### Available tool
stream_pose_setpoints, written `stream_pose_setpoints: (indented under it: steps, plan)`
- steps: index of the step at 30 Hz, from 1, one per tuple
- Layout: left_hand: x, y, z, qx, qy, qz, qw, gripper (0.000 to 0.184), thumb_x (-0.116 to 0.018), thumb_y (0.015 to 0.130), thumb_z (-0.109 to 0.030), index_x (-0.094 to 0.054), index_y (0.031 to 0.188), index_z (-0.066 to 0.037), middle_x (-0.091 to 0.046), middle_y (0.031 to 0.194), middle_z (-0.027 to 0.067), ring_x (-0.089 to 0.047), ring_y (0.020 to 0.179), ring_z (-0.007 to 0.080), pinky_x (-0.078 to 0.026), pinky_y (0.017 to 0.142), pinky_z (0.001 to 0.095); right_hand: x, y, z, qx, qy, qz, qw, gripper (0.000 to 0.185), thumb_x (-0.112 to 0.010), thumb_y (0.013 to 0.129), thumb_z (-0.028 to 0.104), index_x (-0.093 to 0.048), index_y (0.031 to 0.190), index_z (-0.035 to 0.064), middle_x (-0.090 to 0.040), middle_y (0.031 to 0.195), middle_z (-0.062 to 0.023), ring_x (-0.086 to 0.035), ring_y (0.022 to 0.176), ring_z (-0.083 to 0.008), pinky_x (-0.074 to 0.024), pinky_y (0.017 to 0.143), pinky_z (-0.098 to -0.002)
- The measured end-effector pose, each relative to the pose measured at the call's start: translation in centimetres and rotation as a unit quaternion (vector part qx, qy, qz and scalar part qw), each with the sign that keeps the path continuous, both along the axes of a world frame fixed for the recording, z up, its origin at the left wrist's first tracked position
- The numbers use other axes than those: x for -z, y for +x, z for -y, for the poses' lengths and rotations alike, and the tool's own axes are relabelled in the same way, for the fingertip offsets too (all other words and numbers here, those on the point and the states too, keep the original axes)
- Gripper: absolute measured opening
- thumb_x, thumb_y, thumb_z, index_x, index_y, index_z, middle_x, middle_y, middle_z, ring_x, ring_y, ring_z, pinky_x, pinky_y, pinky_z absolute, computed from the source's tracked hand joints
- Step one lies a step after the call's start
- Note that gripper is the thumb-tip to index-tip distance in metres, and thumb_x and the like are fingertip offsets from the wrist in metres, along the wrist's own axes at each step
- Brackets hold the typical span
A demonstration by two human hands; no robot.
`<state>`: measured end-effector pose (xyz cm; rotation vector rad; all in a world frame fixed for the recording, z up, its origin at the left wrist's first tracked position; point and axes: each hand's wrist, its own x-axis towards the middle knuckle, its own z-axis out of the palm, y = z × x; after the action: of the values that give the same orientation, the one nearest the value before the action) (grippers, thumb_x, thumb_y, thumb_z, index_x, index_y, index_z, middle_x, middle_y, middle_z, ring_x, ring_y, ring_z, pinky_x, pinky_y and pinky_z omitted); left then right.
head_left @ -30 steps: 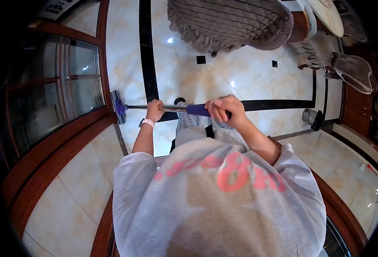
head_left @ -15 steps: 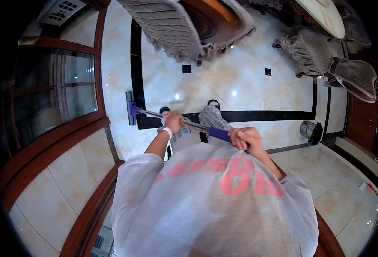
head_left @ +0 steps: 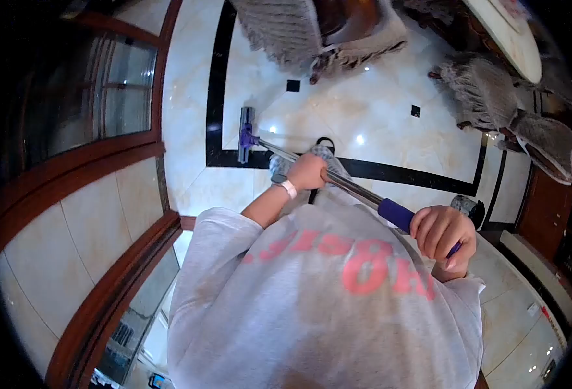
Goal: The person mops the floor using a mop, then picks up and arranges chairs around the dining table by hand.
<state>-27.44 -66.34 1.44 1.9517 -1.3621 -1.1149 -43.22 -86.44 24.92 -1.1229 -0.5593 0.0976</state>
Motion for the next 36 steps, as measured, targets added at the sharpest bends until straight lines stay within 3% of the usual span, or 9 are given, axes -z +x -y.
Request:
stream_pose_setpoints:
  steps: [5, 11, 15, 19, 21, 29, 31, 33, 36]
  plan:
    - [-1.6, 5.7, -7.0, -0.057, -0.021, -0.010, 0.998, 0.012, -0.058, 0.064, -0.013, -0.058, 0.066, -0.001, -0.056, 0.069, 0.0198, -0.055, 0.070, 0.0393, -0.044, 0.062, 0.0445, -0.2, 5.3, -5.5, 0.040, -0.025, -0.018, 0.999, 0.030, -0.061, 0.075, 0.023, -0.052, 0.053, 0.0056, -0.055, 0.060, -0.0061, -0.055, 0.056, -0.0235, -0.0404, 0.073, -0.0406]
    - [3.1, 11.8, -19.8, -0.144, -0.048, 0.102, 0.983, 0.013, -0.059, 0.063, 0.001, -0.055, 0.076, -0.002, -0.058, 0.077, 0.0160, -0.055, 0.076, 0.0359, -0.044, 0.066, 0.0425, 6.3, 11.6, -13.7, 0.064, -0.032, -0.069, 0.995, 0.030, -0.056, 0.080, 0.012, -0.049, 0.053, 0.0027, -0.052, 0.060, -0.0069, -0.051, 0.064, -0.0254, -0.0376, 0.080, -0.0397]
    - [5.1, 16.4, -26.4, -0.154, 0.043, 0.245, 0.956, 0.011, -0.057, 0.066, -0.001, -0.060, 0.075, -0.006, -0.060, 0.075, 0.0136, -0.056, 0.080, 0.0331, -0.044, 0.068, 0.0434, 11.7, 16.9, -20.0, 0.101, 0.029, -0.089, 0.991, 0.032, -0.055, 0.082, 0.009, -0.045, 0.053, -0.0001, -0.049, 0.059, -0.0082, -0.047, 0.062, -0.0229, -0.0385, 0.073, -0.0365]
    - [8.8, 17.9, -31.8, -0.297, 0.157, 0.239, 0.911, 0.006, -0.054, 0.072, -0.003, -0.058, 0.072, -0.007, -0.060, 0.080, 0.0115, -0.055, 0.084, 0.0320, -0.039, 0.077, 0.0452, 15.6, 19.9, -26.9, 0.121, 0.033, -0.100, 0.987, 0.028, -0.059, 0.078, 0.006, -0.045, 0.055, -0.0027, -0.049, 0.059, -0.0085, -0.048, 0.065, -0.0222, -0.0387, 0.066, -0.0332]
    - [10.3, 17.5, -33.7, -0.307, 0.107, 0.218, 0.920, 0.005, -0.053, 0.073, -0.003, -0.057, 0.072, -0.006, -0.059, 0.080, 0.0129, -0.054, 0.083, 0.0336, -0.040, 0.076, 0.0445, 15.4, 19.3, -28.8, 0.133, 0.015, -0.089, 0.987, 0.028, -0.060, 0.077, 0.005, -0.043, 0.056, -0.0037, -0.047, 0.058, -0.0090, -0.045, 0.064, -0.0237, -0.0383, 0.065, -0.0341]
    - [13.3, 12.4, -30.2, -0.297, 0.040, 0.169, 0.939, 0.009, -0.050, 0.071, 0.002, -0.054, 0.073, -0.005, -0.055, 0.077, 0.0173, -0.051, 0.079, 0.0381, -0.042, 0.068, 0.0437, 15.3, 13.1, -23.9, 0.113, 0.002, -0.190, 0.975, 0.038, -0.058, 0.082, 0.007, -0.039, 0.050, -0.0008, -0.040, 0.051, -0.0077, -0.041, 0.056, -0.0218, -0.0360, 0.060, -0.0330]
    - [12.4, 10.3, -28.0, -0.273, 0.051, 0.194, 0.941, 0.010, -0.049, 0.074, 0.002, -0.053, 0.078, -0.006, -0.055, 0.082, 0.0170, -0.052, 0.080, 0.0383, -0.042, 0.070, 0.0417, 14.5, 11.3, -22.0, 0.132, 0.007, -0.178, 0.975, 0.039, -0.052, 0.083, 0.004, -0.038, 0.047, 0.0025, -0.041, 0.047, -0.0069, -0.041, 0.052, -0.0238, -0.0385, 0.071, -0.0344]
    - [11.5, 7.8, -25.4, -0.273, 0.098, 0.184, 0.939, 0.011, -0.052, 0.072, 0.002, -0.054, 0.077, -0.007, -0.055, 0.081, 0.0162, -0.052, 0.081, 0.0376, -0.042, 0.070, 0.0427, 14.2, 8.5, -19.9, 0.130, -0.006, -0.167, 0.977, 0.038, -0.057, 0.082, 0.006, -0.040, 0.048, -0.0001, -0.042, 0.051, -0.0067, -0.043, 0.057, -0.0190, -0.0345, 0.056, -0.0325]
    - [10.2, 3.0, -20.1, -0.246, 0.020, 0.224, 0.943, 0.006, -0.054, 0.067, -0.003, -0.054, 0.070, -0.008, -0.056, 0.075, 0.0142, -0.054, 0.078, 0.0352, -0.042, 0.065, 0.0449, 12.6, 3.0, -15.5, 0.159, -0.017, -0.202, 0.966, 0.039, -0.057, 0.081, 0.006, -0.039, 0.047, 0.0001, -0.043, 0.050, -0.0067, -0.043, 0.054, -0.0191, -0.0337, 0.054, -0.0323]
